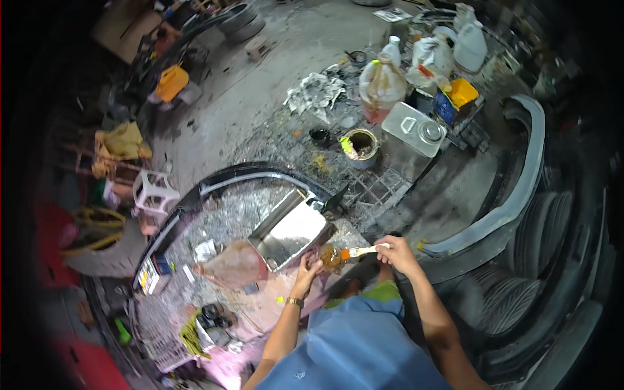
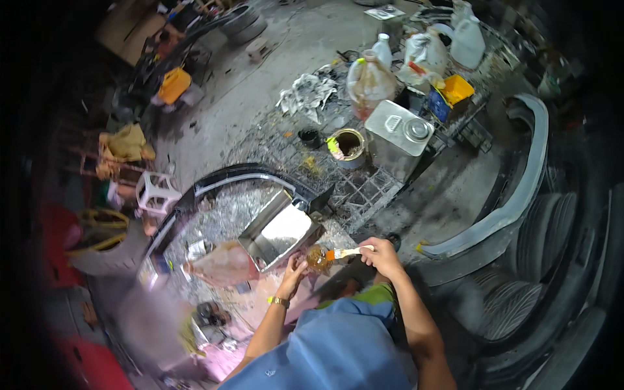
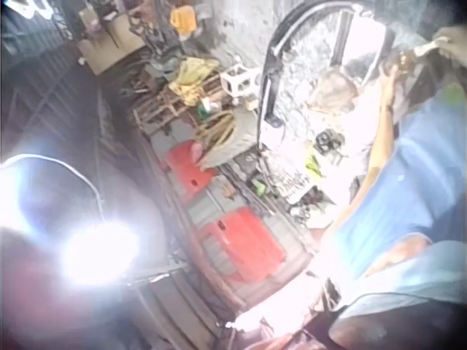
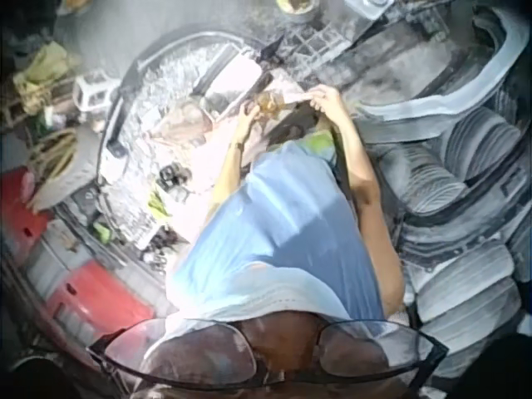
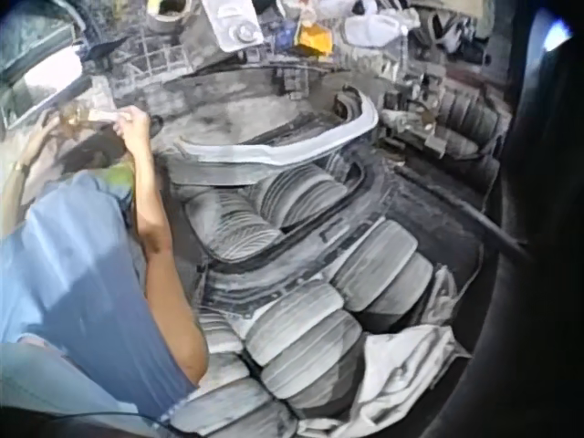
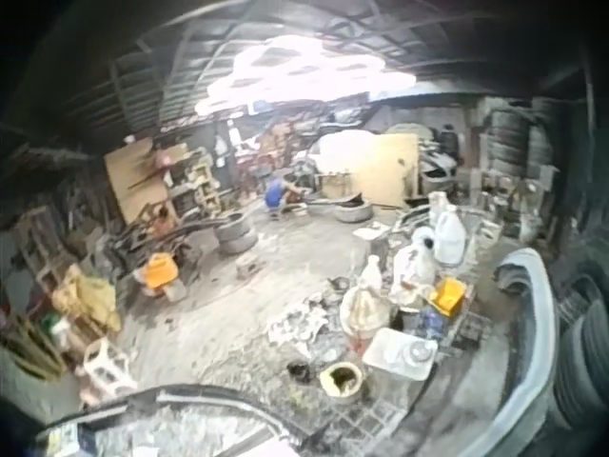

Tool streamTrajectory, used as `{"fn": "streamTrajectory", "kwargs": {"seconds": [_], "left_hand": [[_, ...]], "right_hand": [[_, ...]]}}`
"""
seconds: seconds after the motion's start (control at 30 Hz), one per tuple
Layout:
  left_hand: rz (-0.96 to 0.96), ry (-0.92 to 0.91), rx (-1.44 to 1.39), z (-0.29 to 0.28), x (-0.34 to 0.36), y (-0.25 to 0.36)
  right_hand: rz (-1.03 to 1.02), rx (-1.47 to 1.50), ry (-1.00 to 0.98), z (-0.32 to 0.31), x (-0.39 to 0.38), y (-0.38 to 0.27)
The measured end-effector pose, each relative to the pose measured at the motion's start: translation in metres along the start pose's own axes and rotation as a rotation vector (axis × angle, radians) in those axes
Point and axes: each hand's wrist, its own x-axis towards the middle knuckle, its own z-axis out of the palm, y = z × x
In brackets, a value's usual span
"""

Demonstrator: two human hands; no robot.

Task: The person applies a liquid from a container onto a car bumper component using a brush. The person repeatedly dips the brush into the container and wipes it along the surface of the car part.

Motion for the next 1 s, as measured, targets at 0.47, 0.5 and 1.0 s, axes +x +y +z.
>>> {"fn": "streamTrajectory", "kwargs": {"seconds": [0.47, 0.5, 1.0], "left_hand": [[-0.077, 0.012, 0.007, -0.017, -0.045, 0.012], [-0.089, 0.025, 0.027, -0.019, -0.052, 0.014], [-0.184, 0.111, 0.088, -0.040, -0.095, 0.019]], "right_hand": [[-0.020, 0.855, 0.280, 0.092, 0.058, 0.078], [-0.029, 0.827, 0.300, 0.097, 0.061, 0.077], [-0.197, 0.454, 0.431, 0.134, 0.070, 0.051]]}}
